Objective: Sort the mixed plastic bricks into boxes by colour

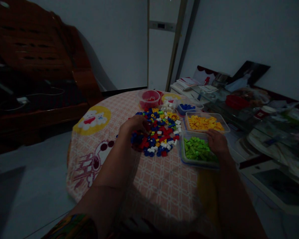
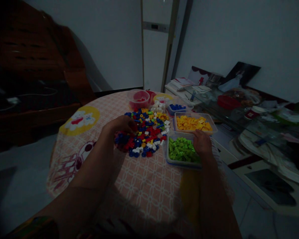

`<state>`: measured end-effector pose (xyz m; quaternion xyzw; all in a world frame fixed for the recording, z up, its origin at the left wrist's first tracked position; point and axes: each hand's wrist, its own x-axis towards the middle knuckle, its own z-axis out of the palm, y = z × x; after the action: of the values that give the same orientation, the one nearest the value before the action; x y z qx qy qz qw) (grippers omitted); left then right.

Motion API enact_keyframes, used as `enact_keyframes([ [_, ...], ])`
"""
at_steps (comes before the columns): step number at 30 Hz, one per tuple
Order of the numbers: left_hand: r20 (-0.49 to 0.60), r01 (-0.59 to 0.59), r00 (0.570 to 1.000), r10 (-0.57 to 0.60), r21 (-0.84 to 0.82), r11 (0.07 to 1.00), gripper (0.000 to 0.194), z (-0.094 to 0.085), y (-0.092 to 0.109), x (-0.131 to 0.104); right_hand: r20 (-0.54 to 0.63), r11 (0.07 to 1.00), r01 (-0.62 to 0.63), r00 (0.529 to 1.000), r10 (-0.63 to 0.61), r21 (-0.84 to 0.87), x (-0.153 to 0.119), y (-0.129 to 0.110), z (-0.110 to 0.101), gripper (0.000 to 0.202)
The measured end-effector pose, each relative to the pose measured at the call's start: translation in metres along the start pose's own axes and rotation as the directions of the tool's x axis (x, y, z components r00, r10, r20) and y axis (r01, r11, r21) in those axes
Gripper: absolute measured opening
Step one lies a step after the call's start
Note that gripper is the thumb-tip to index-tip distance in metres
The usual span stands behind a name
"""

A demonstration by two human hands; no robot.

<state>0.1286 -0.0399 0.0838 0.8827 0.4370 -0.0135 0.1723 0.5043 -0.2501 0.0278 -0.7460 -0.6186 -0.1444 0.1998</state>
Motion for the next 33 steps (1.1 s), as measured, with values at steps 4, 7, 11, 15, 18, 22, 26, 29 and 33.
enact_keyframes([
  [4,-0.146,0.018,0.989,-0.031,-0.092,0.996,0.017,0.013,0.009,0.011,-0.037,1.000,0.025,0.999,-0.025,0.013,-0.002,0.002,0.002,0.037],
  [7,-0.233,-0.091,0.972,0.032,-0.251,0.964,0.036,0.019,0.015,0.019,-0.038,0.999,0.023,0.999,-0.022,0.026,-0.003,0.003,0.002,0.038],
  [11,-0.322,-0.133,0.947,0.010,-0.365,0.921,0.045,0.014,0.001,0.016,-0.026,0.999,0.013,1.000,-0.012,0.034,-0.003,0.003,0.002,0.037],
  [15,-0.172,0.004,0.984,-0.046,-0.239,0.971,0.021,0.005,-0.017,0.006,-0.023,1.000,0.006,1.000,-0.005,0.012,-0.002,0.003,0.002,0.035],
  [18,-0.071,0.022,0.997,-0.031,-0.122,0.992,0.018,0.004,-0.015,0.003,-0.002,1.000,-0.015,1.000,0.015,-0.008,-0.002,0.001,0.000,0.034],
  [22,-0.043,0.041,0.998,-0.040,0.019,0.999,0.023,0.006,-0.001,0.004,0.045,0.999,-0.037,0.998,0.038,-0.024,-0.003,0.000,0.000,0.034],
  [26,-0.082,0.097,0.993,-0.089,0.102,0.990,0.019,0.008,0.009,0.004,-0.007,1.000,-0.005,1.000,0.005,0.008,-0.003,0.003,0.003,0.036],
  [29,-0.118,0.119,0.987,-0.107,0.104,0.987,0.014,0.009,0.011,0.004,-0.030,1.000,0.006,1.000,-0.005,0.025,-0.004,0.005,0.004,0.037],
  [33,-0.095,0.055,0.994,-0.055,0.003,0.998,0.011,0.006,0.007,0.004,-0.003,1.000,0.003,1.000,-0.003,0.022,-0.004,0.005,0.003,0.037],
])
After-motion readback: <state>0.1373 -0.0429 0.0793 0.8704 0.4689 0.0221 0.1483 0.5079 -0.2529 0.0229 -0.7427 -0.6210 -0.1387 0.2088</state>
